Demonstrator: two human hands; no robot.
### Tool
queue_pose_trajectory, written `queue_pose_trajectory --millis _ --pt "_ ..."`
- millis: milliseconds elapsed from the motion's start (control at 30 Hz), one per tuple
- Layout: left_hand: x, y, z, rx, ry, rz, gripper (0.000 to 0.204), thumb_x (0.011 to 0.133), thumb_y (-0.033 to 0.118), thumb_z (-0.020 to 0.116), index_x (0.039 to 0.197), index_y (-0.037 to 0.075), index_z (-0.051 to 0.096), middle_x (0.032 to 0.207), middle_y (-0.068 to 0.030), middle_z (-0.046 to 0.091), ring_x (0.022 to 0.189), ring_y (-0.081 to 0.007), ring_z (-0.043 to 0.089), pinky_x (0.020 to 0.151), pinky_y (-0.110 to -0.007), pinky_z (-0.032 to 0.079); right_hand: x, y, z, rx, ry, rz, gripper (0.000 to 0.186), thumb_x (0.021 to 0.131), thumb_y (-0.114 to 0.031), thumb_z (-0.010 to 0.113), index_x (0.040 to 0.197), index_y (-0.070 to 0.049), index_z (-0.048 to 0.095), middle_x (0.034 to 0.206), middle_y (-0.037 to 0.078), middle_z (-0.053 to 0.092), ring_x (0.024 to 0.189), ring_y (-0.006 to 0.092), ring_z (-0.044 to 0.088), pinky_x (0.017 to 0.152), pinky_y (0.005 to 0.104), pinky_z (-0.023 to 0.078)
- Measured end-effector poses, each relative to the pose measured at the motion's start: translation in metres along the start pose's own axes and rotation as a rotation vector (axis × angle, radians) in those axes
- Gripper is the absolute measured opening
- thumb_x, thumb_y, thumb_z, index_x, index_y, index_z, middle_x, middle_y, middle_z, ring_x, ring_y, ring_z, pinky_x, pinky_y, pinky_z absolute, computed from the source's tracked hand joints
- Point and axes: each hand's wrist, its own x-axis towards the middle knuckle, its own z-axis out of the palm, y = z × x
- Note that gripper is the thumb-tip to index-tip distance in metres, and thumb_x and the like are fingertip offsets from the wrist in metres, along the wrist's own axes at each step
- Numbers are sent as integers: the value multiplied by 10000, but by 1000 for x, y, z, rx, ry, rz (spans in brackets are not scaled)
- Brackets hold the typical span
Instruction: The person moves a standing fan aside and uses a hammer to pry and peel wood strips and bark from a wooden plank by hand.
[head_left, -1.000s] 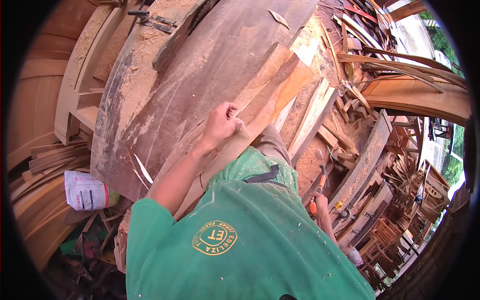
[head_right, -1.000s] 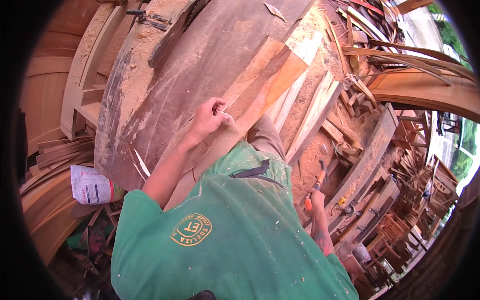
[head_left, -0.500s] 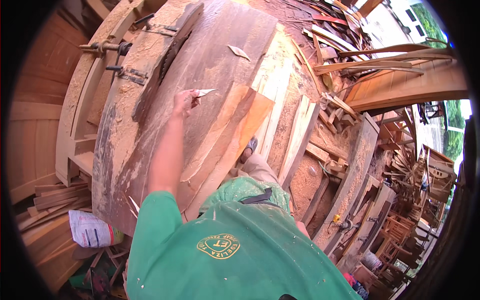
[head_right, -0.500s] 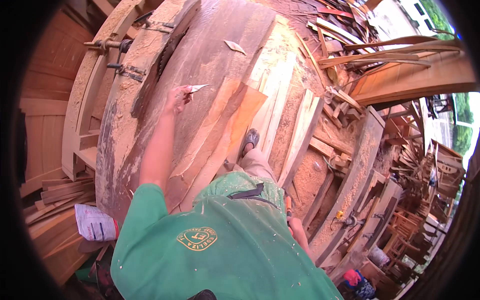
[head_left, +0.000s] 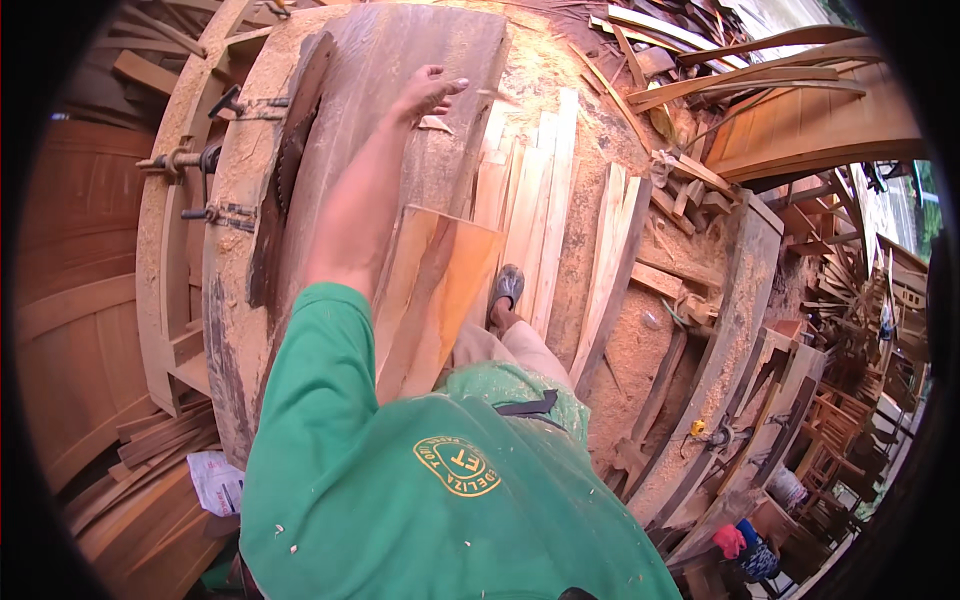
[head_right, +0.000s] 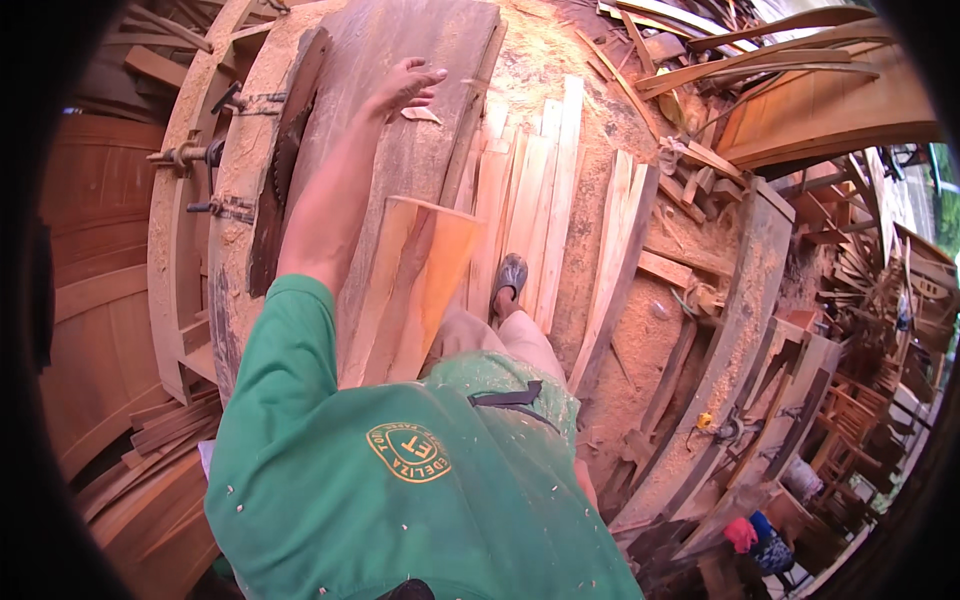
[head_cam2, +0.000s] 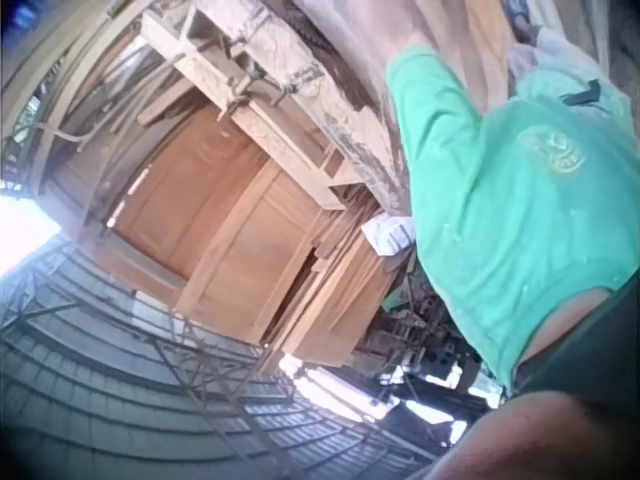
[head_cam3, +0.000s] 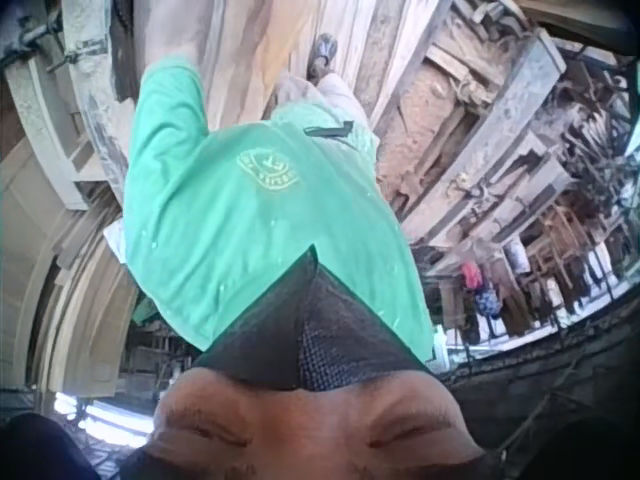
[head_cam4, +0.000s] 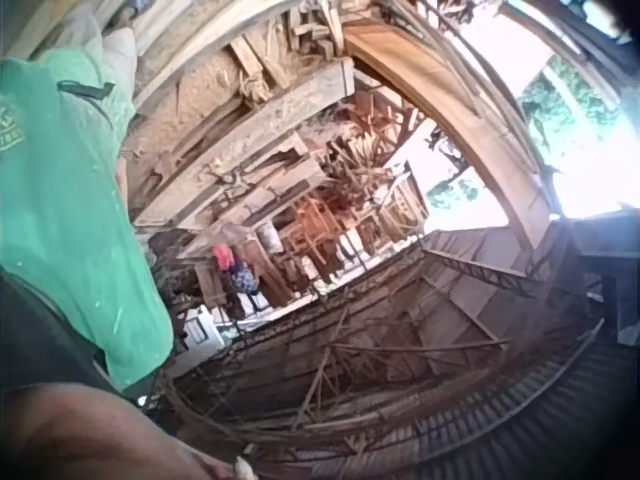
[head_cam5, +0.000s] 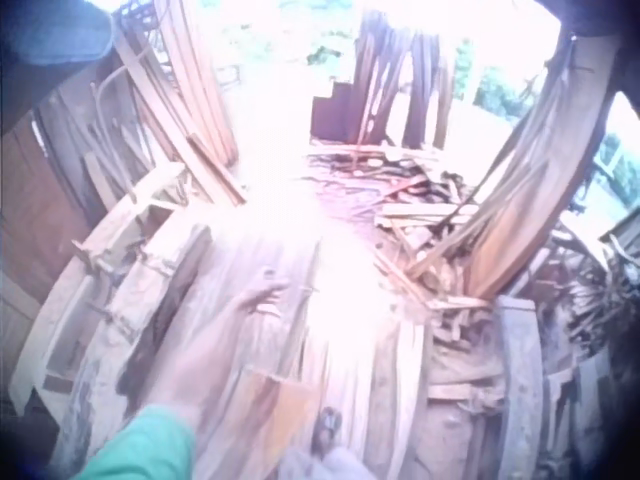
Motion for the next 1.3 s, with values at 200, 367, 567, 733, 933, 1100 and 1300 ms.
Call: queue_pose_trajectory --millis 200,367,567,733,933,1100,1300 --pt "53 -53 -40 1212 235 127 899 768 237 754 1530 149 286 1541 -255 293 1400 -470 320 1138 -482 363 -2 2 5 -60 -168 81 258 825 -235 667 853 22 677 764 111 667 728 205 643 651 364 486" --pt "35 -70 -7 1354 97 31 769 774 232 741 1452 108 399 1470 -239 407 1296 -437 470 1033 -467 458 -7 3 13 -65 -244 158 257 827 -233 671 850 23 684 764 110 670 721 203 644 650 364 488" --pt "35 -66 -55 1295 -3 -260 454 747 338 766 984 -44 707 966 -232 715 863 -371 705 781 -422 565 49 -36 -15 -129 -388 63 256 828 -231 675 847 23 691 764 109 673 715 200 644 648 364 490" --pt "31 22 58 346 -23 78 424 864 276 750 1140 -34 663 966 -178 716 778 -221 696 710 -336 577 108 -66 -51 107 -420 242 209 793 -185 726 788 20 684 691 77 657 597 177 625 563 350 478" --pt "-63 52 83 152 234 379 600 936 304 688 1339 -84 471 1245 -225 590 1091 -283 630 928 -358 537 149 -152 -112 -58 -331 29 180 824 -162 706 732 -35 617 644 43 624 563 160 598 529 341 462" --pt "-235 -89 -67 313 566 210 502 920 330 688 1245 -42 598 1148 -164 673 1058 -250 656 915 -345 521 154 -186 -121 -187 -228 -123 179 809 -144 703 706 -44 595 638 51 619 552 157 592 522 331 456" --pt "-535 -293 -218 355 1252 -235 426 872 312 708 1135 -20 658 1016 -164 703 959 -263 677 905 -380 513 150 -159 -90 -113 -291 -101 150 821 -100 664 720 -58 562 597 27 549 515 137 519 491 313 399"
